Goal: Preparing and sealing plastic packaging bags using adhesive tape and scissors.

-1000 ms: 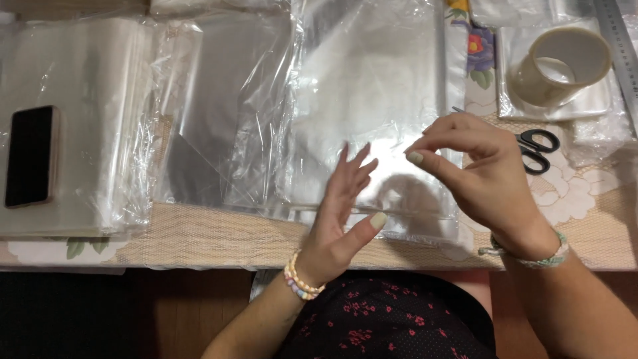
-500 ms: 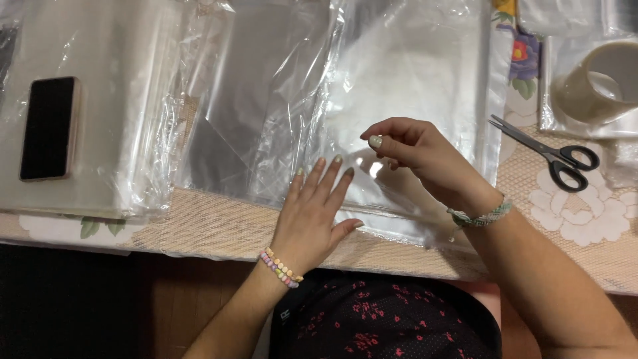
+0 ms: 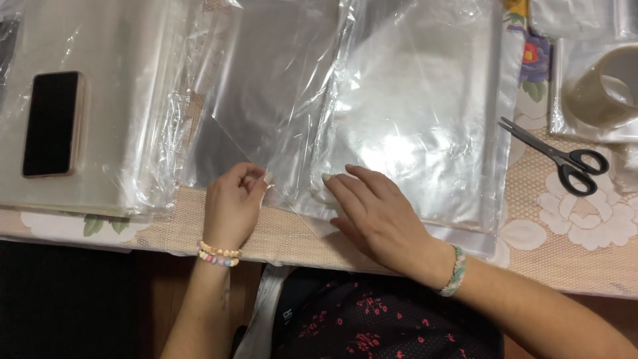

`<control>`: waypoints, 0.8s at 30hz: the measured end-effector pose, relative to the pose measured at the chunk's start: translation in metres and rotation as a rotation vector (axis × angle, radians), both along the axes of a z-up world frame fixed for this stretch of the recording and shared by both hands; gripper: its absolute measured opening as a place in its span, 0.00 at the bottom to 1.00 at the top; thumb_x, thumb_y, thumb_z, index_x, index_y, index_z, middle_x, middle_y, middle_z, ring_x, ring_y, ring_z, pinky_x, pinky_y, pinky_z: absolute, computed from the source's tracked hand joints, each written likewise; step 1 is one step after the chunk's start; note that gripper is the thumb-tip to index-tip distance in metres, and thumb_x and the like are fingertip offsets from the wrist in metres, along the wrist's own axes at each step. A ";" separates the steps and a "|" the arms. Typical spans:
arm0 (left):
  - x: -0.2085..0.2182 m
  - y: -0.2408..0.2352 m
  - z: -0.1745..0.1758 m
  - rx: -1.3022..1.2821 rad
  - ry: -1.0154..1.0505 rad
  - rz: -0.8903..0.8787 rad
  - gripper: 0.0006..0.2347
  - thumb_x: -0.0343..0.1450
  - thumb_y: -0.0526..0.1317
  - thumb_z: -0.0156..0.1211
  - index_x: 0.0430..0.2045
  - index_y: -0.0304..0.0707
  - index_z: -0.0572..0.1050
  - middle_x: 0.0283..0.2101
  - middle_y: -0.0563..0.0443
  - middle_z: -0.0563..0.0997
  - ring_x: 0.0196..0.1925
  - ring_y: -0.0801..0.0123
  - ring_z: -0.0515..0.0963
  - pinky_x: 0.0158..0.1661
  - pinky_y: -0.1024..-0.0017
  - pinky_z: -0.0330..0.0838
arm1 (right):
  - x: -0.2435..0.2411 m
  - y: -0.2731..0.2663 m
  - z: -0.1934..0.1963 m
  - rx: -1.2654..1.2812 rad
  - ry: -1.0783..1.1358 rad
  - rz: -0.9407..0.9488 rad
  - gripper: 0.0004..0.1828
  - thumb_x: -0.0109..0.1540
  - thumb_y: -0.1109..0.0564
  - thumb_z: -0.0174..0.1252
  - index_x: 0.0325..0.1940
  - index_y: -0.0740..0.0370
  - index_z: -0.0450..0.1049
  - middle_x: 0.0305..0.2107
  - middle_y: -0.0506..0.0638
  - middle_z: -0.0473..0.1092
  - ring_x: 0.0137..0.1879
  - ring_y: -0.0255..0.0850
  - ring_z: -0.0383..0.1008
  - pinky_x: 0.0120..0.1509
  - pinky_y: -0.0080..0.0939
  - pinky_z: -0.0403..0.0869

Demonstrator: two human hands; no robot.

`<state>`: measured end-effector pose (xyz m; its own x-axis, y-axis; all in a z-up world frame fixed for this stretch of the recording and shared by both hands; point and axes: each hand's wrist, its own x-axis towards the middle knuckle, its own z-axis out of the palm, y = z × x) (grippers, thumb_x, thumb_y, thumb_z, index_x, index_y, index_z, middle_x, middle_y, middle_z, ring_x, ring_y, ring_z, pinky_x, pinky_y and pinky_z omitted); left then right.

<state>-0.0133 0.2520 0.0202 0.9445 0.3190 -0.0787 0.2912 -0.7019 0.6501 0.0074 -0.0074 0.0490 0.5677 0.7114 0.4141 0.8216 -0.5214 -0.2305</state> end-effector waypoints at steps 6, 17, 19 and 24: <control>0.001 0.000 0.024 -0.322 -0.083 -0.022 0.04 0.72 0.37 0.62 0.32 0.36 0.78 0.23 0.48 0.82 0.24 0.69 0.79 0.31 0.73 0.74 | 0.019 0.002 -0.019 0.075 0.143 -0.016 0.33 0.64 0.51 0.56 0.70 0.68 0.60 0.52 0.62 0.71 0.63 0.62 0.68 0.61 0.58 0.70; 0.010 -0.002 0.015 -0.215 -0.298 -0.102 0.06 0.78 0.36 0.53 0.38 0.33 0.77 0.23 0.43 0.78 0.25 0.61 0.77 0.30 0.67 0.72 | 0.038 -0.023 -0.015 0.199 -0.010 -0.206 0.31 0.62 0.60 0.61 0.67 0.75 0.62 0.48 0.68 0.71 0.61 0.68 0.69 0.63 0.61 0.69; 0.011 -0.004 0.016 -0.400 -0.271 -0.036 0.09 0.80 0.38 0.47 0.33 0.33 0.72 0.19 0.48 0.77 0.17 0.74 0.71 0.23 0.76 0.68 | 0.036 -0.016 -0.028 0.159 0.008 -0.029 0.30 0.62 0.60 0.60 0.67 0.70 0.64 0.48 0.61 0.75 0.62 0.63 0.71 0.64 0.58 0.70; 0.005 -0.009 0.013 -0.336 -0.320 0.023 0.07 0.79 0.37 0.51 0.33 0.35 0.74 0.20 0.47 0.78 0.21 0.71 0.71 0.25 0.75 0.68 | 0.038 -0.010 -0.013 0.185 0.197 0.014 0.30 0.61 0.64 0.55 0.69 0.70 0.61 0.46 0.63 0.76 0.59 0.64 0.73 0.63 0.62 0.69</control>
